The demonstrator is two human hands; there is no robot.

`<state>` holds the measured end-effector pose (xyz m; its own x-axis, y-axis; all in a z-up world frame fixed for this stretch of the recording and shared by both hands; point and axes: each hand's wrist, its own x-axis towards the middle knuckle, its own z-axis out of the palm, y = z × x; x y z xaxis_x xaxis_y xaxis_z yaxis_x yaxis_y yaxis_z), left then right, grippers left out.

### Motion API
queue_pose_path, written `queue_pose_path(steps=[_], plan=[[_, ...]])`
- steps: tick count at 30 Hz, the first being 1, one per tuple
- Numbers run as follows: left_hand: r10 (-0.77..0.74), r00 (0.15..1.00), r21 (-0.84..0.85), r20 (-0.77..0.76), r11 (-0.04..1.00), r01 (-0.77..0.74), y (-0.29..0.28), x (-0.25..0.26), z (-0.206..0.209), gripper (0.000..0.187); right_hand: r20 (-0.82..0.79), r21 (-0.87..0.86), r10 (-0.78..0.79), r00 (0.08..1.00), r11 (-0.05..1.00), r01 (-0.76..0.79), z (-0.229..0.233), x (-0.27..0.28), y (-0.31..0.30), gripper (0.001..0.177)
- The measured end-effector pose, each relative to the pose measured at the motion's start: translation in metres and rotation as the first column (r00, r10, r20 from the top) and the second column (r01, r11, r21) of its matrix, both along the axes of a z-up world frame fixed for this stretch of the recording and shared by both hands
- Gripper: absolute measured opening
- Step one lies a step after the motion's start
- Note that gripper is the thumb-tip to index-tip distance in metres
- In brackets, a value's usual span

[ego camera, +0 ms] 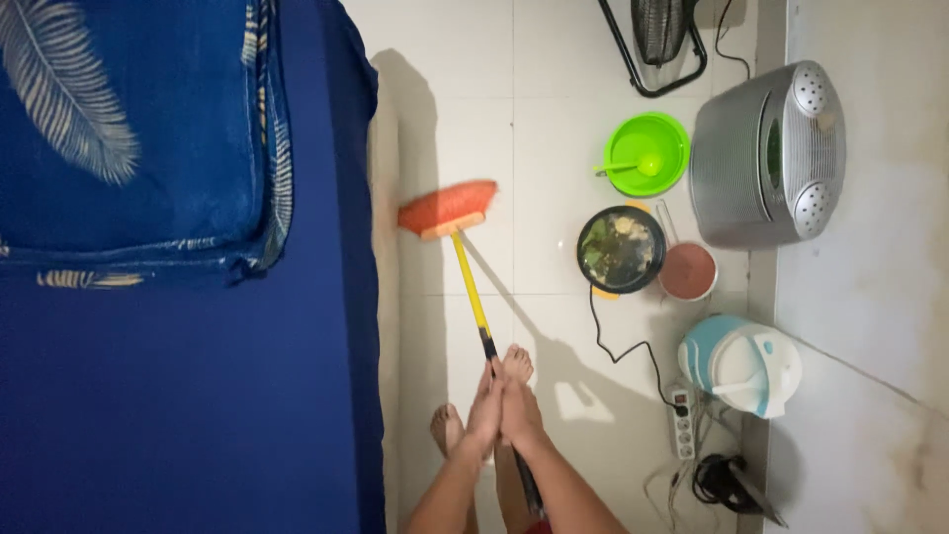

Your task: Sweep the floor using a handheld broom.

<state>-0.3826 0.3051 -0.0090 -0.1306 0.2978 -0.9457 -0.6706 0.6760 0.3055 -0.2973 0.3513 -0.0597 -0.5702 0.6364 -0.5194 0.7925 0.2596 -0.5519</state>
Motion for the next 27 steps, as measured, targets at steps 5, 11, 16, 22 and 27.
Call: queue_pose_path(steps=[5, 11, 16, 22, 27], plan=[[0.026, 1.0, -0.01, -0.006, 1.0, -0.026, 0.091, -0.08, 0.048, 0.076, 0.073, -0.143, -0.118, 0.99, 0.982, 0.127, 0.016, -0.08, 0.077, 0.04], [0.056, 0.996, 0.101, -0.066, 0.994, -0.049, 0.108, -0.066, 0.021, 0.078, 0.092, -0.273, -0.114, 0.989, 0.952, 0.136, 0.095, -0.092, 0.127, 0.044], [0.012, 0.997, 0.149, -0.081, 0.989, 0.001, 0.094, 0.0, 0.06, 0.08, 0.116, -0.322, -0.223, 0.968, 0.913, 0.25, 0.159, -0.025, 0.109, 0.053], [-0.085, 0.904, 0.196, -0.42, 0.964, 0.182, 0.037, 0.116, 0.011, 0.078, 0.234, -0.346, -0.199, 0.952, 0.898, 0.273, 0.146, 0.072, 0.063, 0.066], [-0.281, 0.959, 0.014, -0.031, 0.96, 0.281, 0.032, 0.107, -0.021, 0.075, 0.117, -0.275, -0.372, 0.921, 0.879, 0.39, 0.071, 0.095, 0.027, 0.056]])
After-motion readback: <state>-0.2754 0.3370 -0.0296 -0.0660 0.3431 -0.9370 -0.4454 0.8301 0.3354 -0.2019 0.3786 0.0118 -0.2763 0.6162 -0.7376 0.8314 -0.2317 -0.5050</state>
